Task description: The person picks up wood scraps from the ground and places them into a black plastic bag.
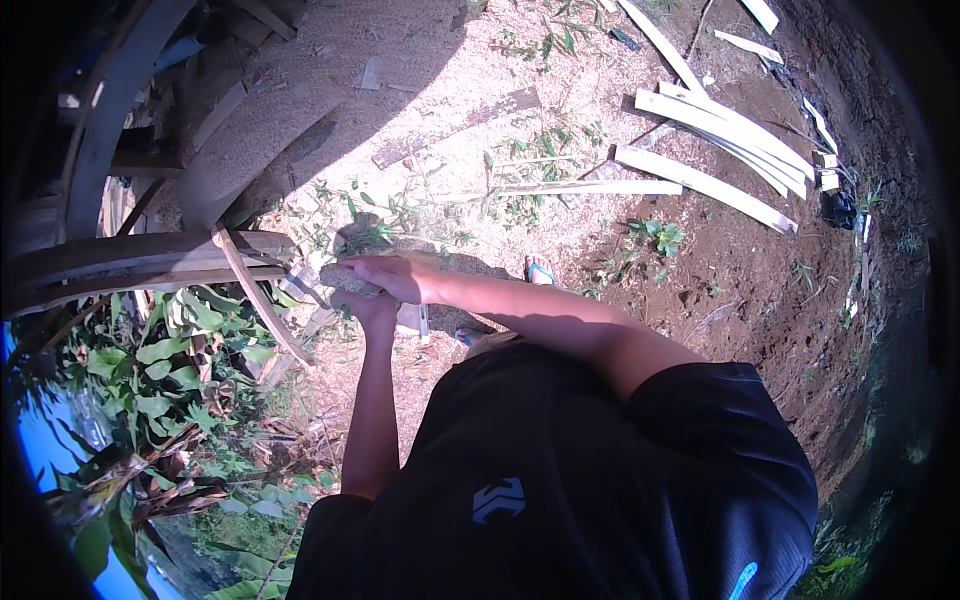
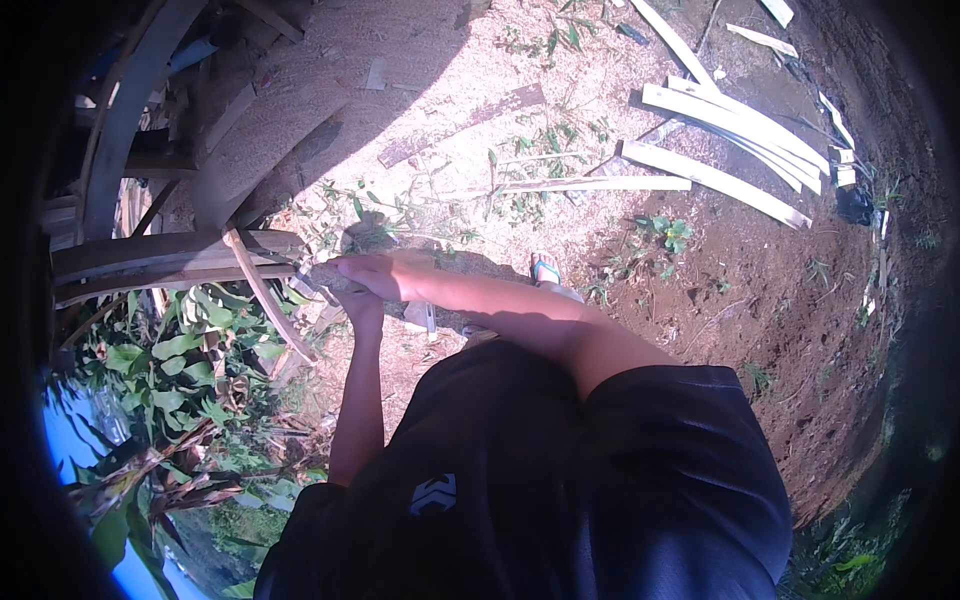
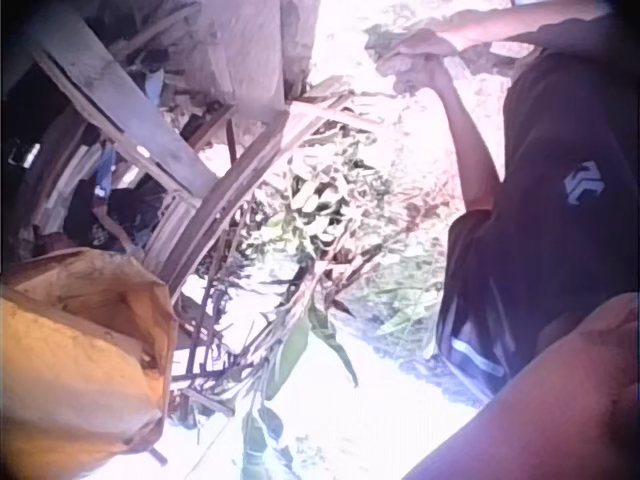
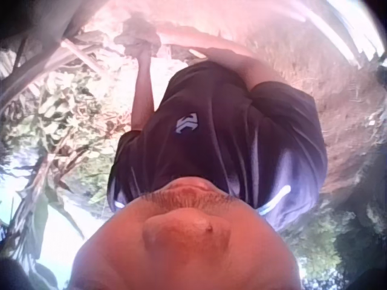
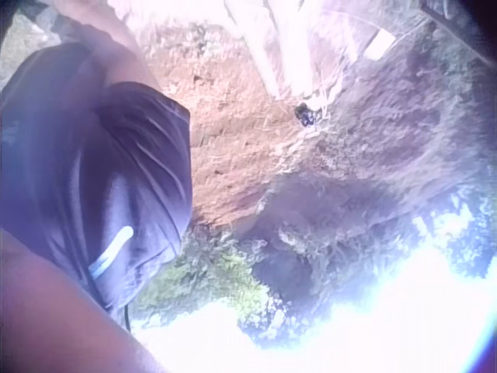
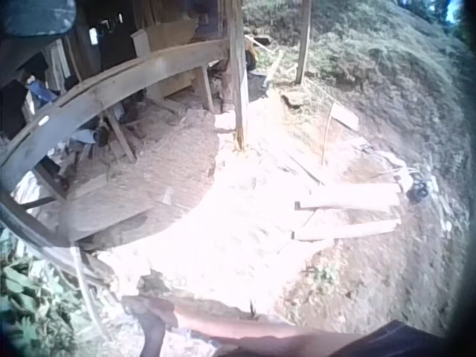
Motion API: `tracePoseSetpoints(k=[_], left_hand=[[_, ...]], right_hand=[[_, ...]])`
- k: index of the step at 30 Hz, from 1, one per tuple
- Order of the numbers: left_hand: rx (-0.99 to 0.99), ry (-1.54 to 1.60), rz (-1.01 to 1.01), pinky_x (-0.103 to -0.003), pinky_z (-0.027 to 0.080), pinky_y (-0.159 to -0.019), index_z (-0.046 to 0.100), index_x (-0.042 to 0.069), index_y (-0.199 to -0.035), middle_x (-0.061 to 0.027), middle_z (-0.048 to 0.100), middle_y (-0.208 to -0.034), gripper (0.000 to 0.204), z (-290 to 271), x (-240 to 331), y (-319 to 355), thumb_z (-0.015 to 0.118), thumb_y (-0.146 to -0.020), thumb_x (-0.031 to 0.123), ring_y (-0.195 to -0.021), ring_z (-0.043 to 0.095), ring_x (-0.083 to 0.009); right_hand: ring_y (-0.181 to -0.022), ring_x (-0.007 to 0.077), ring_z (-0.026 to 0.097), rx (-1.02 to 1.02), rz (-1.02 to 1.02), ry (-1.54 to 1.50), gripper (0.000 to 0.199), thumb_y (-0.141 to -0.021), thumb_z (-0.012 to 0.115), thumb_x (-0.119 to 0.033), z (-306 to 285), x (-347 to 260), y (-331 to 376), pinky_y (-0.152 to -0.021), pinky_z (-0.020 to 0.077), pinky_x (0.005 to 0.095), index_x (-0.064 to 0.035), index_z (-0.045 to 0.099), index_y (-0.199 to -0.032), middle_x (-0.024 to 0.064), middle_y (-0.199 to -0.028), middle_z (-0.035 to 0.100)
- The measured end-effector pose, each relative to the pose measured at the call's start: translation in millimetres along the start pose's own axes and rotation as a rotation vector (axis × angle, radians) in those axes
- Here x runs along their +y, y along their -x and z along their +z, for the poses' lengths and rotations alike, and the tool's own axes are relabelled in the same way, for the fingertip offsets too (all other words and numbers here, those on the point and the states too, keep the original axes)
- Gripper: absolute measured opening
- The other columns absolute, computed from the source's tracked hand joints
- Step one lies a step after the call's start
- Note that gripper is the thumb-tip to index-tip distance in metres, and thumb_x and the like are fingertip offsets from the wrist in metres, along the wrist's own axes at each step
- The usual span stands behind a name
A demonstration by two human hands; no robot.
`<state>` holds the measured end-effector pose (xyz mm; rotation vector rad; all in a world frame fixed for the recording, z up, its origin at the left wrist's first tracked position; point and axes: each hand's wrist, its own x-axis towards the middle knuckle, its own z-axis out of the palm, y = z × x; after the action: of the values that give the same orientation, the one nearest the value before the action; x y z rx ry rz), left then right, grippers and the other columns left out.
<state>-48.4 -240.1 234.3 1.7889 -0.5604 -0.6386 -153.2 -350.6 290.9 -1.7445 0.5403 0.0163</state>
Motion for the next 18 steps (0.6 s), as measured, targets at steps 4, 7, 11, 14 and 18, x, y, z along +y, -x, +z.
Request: tracePoseSetpoints(k=[4,7,11,14,18], left_hand=[[-0.006,0.089,-0.005,-0.038,0.05,-0.1,-0.005,-0.003,-0.148,-0.0229,0.037,-0.137,0.116,-4.0,0.6,2.6,0.08,-0.069,-0.007,-0.12,0.05,-0.0275],[-0.012,0.168,-0.013,-0.037,0.052,-0.096,0.002,-0.003,-0.146,-0.0222,0.037,-0.136,0.113,-8.7,4.7,5.9,0.081,-0.065,-0.009,-0.117,0.051,-0.0268],[0.023,-0.087,0.12,-0.036,0.049,-0.099,0.009,-0.002,-0.144,-0.0196,0.036,-0.137,0.109,-25.2,-25.3,4.0,0.082,-0.064,-0.007,-0.121,0.047,-0.0245],[0.194,0.017,0.015,-0.036,0.047,-0.099,0.013,-0.001,-0.143,-0.0189,0.037,-0.137,0.106,-33.4,-49.4,7.2,0.083,-0.064,-0.005,-0.123,0.046,-0.0244],[0.096,0.171,0.049,-0.036,0.049,-0.098,0.013,0.0,-0.143,-0.0191,0.039,-0.136,0.105,-31.0,-29.5,14.6,0.083,-0.065,-0.005,-0.118,0.052,-0.0255]], right_hand=[[-0.132,0.0307,0.047,-0.089,0.172,0.025,0.071,-0.098,0.005,-0.064,2.1,25.9,-13.6,-0.111,0.0365,0.0396,-0.0264,0.045,-0.144,0.0118,-0.142,0.051],[-0.135,0.0321,0.043,-0.072,0.292,0.107,0.072,-0.101,0.004,-0.057,-4.5,51.0,-21.4,-0.117,0.0276,0.0401,-0.0169,0.045,-0.144,0.0146,-0.143,0.049],[-0.131,0.0297,0.048,-0.112,0.095,-0.132,0.07,-0.1,0.011,-0.062,13.4,11.7,-23.5,-0.111,0.0356,0.0392,-0.0199,0.04,-0.148,0.0137,-0.147,0.045],[-0.11,0.0239,0.061,-0.13,-0.172,-0.191,0.071,-0.099,0.013,-0.065,34.6,-23.4,-15.4,-0.1,0.0435,0.0367,-0.0217,0.035,-0.151,0.0132,-0.145,0.048],[-0.123,0.0278,0.052,-0.221,-0.059,-0.285,0.077,-0.098,0.007,-0.066,55.7,54.5,-44.8,-0.111,0.033,0.0403,-0.0173,0.034,-0.151,0.0162,-0.144,0.047]])
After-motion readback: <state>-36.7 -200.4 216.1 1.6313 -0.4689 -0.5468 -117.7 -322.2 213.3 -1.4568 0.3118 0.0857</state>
